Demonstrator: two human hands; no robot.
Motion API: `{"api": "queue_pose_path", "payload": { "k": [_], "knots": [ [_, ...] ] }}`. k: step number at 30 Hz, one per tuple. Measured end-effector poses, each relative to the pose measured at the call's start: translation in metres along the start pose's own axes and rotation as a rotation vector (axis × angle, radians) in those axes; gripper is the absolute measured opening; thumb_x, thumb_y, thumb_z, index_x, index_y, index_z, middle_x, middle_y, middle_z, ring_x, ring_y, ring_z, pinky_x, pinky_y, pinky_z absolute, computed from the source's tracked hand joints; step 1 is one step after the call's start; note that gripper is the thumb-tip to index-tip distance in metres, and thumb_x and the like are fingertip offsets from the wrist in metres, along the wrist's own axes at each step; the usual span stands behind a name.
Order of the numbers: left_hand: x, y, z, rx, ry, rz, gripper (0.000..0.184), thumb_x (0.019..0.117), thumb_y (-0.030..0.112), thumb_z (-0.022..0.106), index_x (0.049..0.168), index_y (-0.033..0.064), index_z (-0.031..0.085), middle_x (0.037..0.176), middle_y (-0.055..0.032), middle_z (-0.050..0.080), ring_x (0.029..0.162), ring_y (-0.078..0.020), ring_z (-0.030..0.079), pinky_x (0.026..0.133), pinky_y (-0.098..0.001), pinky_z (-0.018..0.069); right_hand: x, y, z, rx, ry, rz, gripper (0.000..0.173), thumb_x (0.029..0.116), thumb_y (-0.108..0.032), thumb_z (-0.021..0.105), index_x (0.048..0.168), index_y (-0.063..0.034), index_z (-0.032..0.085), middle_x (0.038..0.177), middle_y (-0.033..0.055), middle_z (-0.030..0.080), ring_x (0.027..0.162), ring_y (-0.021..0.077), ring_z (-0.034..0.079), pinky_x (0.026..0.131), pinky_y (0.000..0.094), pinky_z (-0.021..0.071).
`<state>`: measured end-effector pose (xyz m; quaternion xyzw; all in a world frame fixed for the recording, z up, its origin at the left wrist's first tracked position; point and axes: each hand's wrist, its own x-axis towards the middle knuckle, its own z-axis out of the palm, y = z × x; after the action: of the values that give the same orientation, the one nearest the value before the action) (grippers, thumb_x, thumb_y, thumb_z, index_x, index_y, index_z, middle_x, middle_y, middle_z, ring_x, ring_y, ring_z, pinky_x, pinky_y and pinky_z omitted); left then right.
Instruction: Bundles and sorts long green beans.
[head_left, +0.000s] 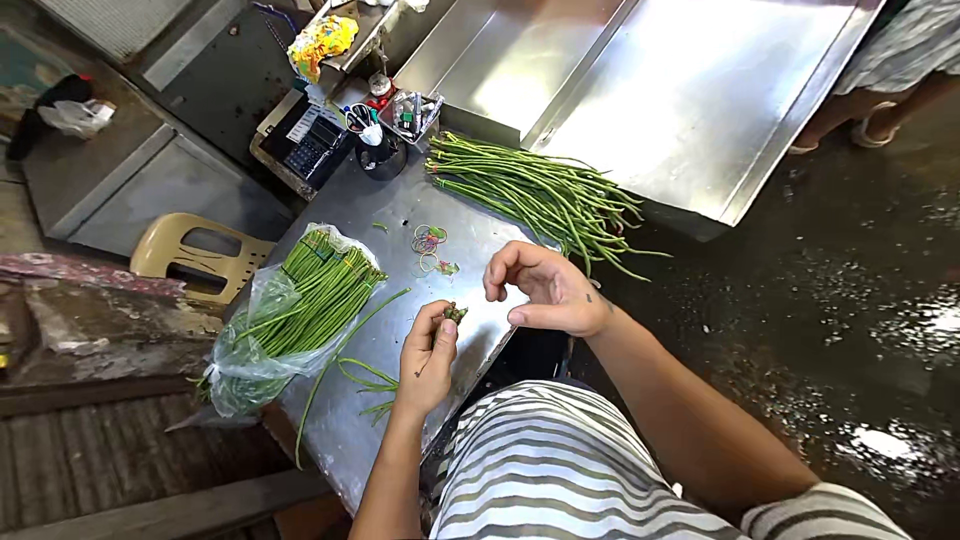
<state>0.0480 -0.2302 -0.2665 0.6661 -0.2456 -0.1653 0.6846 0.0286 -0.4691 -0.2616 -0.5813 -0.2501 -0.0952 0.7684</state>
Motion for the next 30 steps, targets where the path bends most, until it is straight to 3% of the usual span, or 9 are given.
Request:
{"api": "queue_pose_path", "payload": {
  "k": [3, 7, 9, 11, 13, 17, 22, 26, 30],
  "knots": [
    [0.004, 0.005, 0.009, -0.042, -0.007, -0.012, 0.028, 0.1105, 0.029, 0.039, 0.117, 0.0053, 0.051, 0.076, 0.0008, 0.052, 0.057, -0.0072, 0.047, 0.05, -0.0227, 0.0421, -0.021, 0.017, -0.003, 0.006, 0.089, 0.113, 0.041, 0.0891, -0.034, 0.076, 0.118, -0.0102, 0.06, 0.104, 0.0028, 0.067, 0.091, 0.0122, 0.063, 0.081, 0.0306, 0.0543],
    [0.015, 0.014, 0.03, -0.201, -0.052, 0.071, 0.034, 0.1096, 0.035, 0.042, 0.125, 0.0071, 0.053, 0.089, -0.001, 0.058, 0.068, -0.0093, 0.054, 0.06, -0.0257, 0.0487, -0.043, 0.044, 0.02, -0.118, -0.01, 0.244, 0.087, 0.0845, -0.053, 0.077, 0.147, -0.0012, 0.043, 0.134, 0.0108, 0.062, 0.121, 0.0192, 0.06, 0.098, 0.0402, 0.0521],
    [0.023, 0.026, 0.044, -0.402, -0.068, 0.143, 0.035, 0.1076, 0.039, 0.048, 0.129, 0.0129, 0.057, 0.091, -0.0008, 0.061, 0.071, -0.0102, 0.057, 0.063, -0.0267, 0.0502, -0.057, 0.051, 0.037, 0.026, -0.084, 0.25, 0.067, 0.0895, -0.038, 0.077, 0.14, -0.0002, 0.052, 0.126, 0.0071, 0.067, 0.117, 0.0117, 0.062, 0.103, 0.0356, 0.0523],
    [0.031, 0.05, 0.054, -0.627, -0.034, 0.218, 0.033, 0.1026, 0.043, 0.056, 0.123, 0.0176, 0.062, 0.093, -0.002, 0.065, 0.074, -0.0142, 0.062, 0.067, -0.0306, 0.0541, -0.064, 0.04, 0.041, 0.102, -0.139, 0.282, 0.034, 0.0972, -0.031, 0.069, 0.117, -0.0024, 0.066, 0.097, 0.0028, 0.073, 0.087, 0.0064, 0.068, 0.078, 0.0284, 0.0582],
    [0.038, 0.073, 0.053, -0.682, -0.021, 0.309, 0.037, 0.0976, 0.046, 0.06, 0.123, 0.0202, 0.064, 0.101, -0.0046, 0.068, 0.089, -0.0208, 0.066, 0.083, -0.0387, 0.0551, -0.058, 0.011, 0.03, 0.111, -0.145, 0.222, 0.027, 0.1049, -0.028, 0.058, 0.108, -0.0016, 0.061, 0.079, 0.0018, 0.063, 0.065, 0.0054, 0.059, 0.059, 0.0243, 0.0522],
    [0.036, 0.069, 0.046, -0.172, -0.027, 0.255, 0.063, 0.0945, 0.072, 0.047, 0.145, 0.0348, 0.05, 0.129, 0.0001, 0.064, 0.114, -0.0197, 0.063, 0.097, -0.0387, 0.0528, -0.023, -0.07, -0.021, -0.179, -0.007, 0.1, 0.03, 0.1066, -0.032, 0.055, 0.109, -0.0036, 0.063, 0.078, -0.0034, 0.059, 0.064, -0.0004, 0.052, 0.057, 0.0184, 0.0468],
    [-0.003, 0.013, 0.053, -0.009, 0.095, -0.13, 0.043, 0.1068, 0.033, 0.05, 0.133, -0.0013, 0.057, 0.113, -0.013, 0.069, 0.096, -0.0232, 0.069, 0.084, -0.0411, 0.0595, 0.029, -0.112, -0.089, -0.738, 0.151, 0.168, 0.025, 0.1052, -0.036, 0.054, 0.112, -0.0133, 0.061, 0.069, -0.0024, 0.056, 0.052, 0.0093, 0.052, 0.045, 0.029, 0.0459],
    [-0.045, -0.006, 0.048, -0.017, 0.227, -0.272, 0.035, 0.1064, 0.027, 0.051, 0.124, -0.0011, 0.063, 0.104, -0.0132, 0.071, 0.09, -0.0227, 0.071, 0.081, -0.0392, 0.061, 0.09, -0.086, -0.129, -1.209, 0.219, 0.321, 0.033, 0.1063, -0.038, 0.05, 0.112, -0.0078, 0.061, 0.082, 0.0134, 0.065, 0.075, 0.0323, 0.067, 0.066, 0.0562, 0.0518],
    [-0.06, -0.012, 0.034, 0.017, 0.363, -0.293, 0.03, 0.1058, 0.022, 0.048, 0.121, -0.0001, 0.063, 0.103, -0.0131, 0.07, 0.087, -0.0222, 0.07, 0.079, -0.0363, 0.0608, 0.13, 0.026, -0.18, -1.354, 0.156, 0.619, 0.052, 0.0976, -0.039, 0.066, 0.139, -0.0098, 0.054, 0.123, 0.0281, 0.064, 0.115, 0.0503, 0.062, 0.09, 0.0703, 0.0493]
  ]
}}
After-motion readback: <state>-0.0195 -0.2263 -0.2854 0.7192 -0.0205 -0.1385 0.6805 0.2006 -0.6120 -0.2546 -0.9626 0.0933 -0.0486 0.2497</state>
